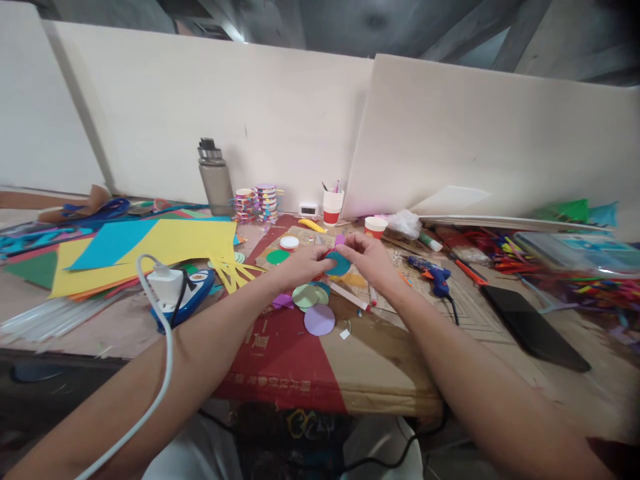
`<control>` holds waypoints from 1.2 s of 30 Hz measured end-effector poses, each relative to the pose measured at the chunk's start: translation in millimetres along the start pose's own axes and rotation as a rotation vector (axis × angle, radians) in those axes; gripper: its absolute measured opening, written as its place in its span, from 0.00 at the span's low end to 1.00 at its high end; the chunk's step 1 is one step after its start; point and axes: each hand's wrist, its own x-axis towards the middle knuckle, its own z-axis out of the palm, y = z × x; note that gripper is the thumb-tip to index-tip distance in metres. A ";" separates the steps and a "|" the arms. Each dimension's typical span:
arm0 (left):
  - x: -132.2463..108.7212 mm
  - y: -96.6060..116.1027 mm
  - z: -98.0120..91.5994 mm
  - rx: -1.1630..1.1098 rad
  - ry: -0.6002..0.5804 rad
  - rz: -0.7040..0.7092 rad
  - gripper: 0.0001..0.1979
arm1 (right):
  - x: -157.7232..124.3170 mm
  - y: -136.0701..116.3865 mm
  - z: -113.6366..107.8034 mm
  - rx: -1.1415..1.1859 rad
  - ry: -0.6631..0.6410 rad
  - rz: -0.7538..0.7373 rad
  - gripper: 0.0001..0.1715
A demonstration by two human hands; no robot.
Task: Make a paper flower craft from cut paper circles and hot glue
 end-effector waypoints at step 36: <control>5.6 -6.1 -6.8 -0.022 0.078 0.196 0.16 | 0.5 -2.4 -4.0 0.158 -0.050 -0.028 0.15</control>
